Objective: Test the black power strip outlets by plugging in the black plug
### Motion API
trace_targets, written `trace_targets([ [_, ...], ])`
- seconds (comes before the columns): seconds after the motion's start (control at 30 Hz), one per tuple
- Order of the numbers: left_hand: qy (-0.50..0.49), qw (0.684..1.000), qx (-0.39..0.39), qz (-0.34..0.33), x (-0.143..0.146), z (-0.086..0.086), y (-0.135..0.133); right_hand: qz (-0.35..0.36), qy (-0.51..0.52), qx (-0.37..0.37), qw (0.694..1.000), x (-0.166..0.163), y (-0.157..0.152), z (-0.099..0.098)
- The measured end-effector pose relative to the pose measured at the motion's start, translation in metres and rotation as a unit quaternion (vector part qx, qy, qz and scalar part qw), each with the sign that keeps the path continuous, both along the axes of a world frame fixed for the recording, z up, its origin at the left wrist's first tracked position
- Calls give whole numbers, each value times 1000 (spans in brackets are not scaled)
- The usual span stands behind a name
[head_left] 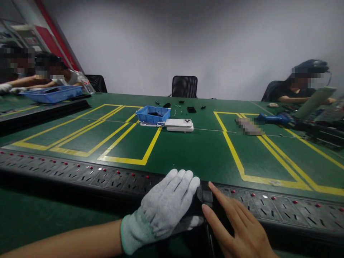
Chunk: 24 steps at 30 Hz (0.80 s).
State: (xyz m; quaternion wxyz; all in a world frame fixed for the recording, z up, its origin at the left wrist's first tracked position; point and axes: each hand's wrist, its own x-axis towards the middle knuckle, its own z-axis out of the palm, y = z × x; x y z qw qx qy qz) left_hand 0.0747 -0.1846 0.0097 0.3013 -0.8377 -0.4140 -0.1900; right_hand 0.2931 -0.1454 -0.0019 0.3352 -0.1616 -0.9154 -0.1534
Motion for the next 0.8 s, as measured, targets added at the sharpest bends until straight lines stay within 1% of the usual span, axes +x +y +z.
trace_targets([
  [0.17,7,1000,0,3,0,0,0,5,0,10,1000,0,2,10],
  [0.3,11,1000,-6,3,0,1,0,7,-1,14,1000,-2,2,13],
  [0.57,10,1000,-5,1,-1,2,1,7,6,22,1000,-2,3,11],
  [0.8,-6,1000,8,0,2,3,1,5,12,13,1000,-3,3,8],
])
